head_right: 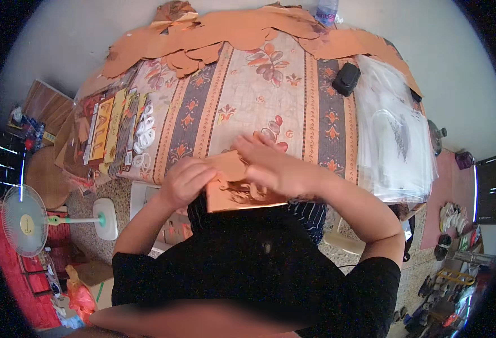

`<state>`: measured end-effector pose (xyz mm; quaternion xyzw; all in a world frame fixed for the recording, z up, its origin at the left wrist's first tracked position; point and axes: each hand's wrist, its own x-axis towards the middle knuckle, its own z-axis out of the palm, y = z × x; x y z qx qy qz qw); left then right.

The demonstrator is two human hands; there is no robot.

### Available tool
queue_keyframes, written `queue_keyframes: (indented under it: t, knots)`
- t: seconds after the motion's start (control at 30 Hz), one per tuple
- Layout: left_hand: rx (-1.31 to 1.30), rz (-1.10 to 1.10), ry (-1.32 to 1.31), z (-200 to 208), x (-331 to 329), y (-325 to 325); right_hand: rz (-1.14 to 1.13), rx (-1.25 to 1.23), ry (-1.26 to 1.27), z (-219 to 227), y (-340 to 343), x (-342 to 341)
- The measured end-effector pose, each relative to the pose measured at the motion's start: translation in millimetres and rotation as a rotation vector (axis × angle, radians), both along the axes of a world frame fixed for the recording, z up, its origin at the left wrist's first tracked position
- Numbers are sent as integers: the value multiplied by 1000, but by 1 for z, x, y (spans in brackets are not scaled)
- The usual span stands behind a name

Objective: Folding and placing rose gold foil letter balloons into plastic packaging with cardboard inserts.

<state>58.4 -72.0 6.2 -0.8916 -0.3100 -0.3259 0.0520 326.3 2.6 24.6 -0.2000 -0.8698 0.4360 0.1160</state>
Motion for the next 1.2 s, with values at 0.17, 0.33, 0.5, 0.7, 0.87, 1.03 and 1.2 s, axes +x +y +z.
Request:
queue_keyframes:
  t: [0.17,0.33,0.5,0.7,0.87,1.03,1.2]
  knots:
    - [-242,170,-328,8,-4,14,-273,-806,683,3,36,15]
    - [-1048,85,-1298,-13,10,47,-246,-1066,624,-9,46,0]
    - [-1209,51,-1364,-13,37,72,-454,-1078,540,-5,50,-19]
    - [-1149,93,-1126,-18,46,86,-625,-1064,616,-14,52,-23]
    - [-1140,124,-1047,-16,49,92,-698,-919,658,-22,56,-21]
    - [-1258,-31,-1185,-16,49,94,-716,-730,633,-22,55,-21]
    - [-1189,22,-1072,6,41,80,-798,-805,620,-22,52,-18]
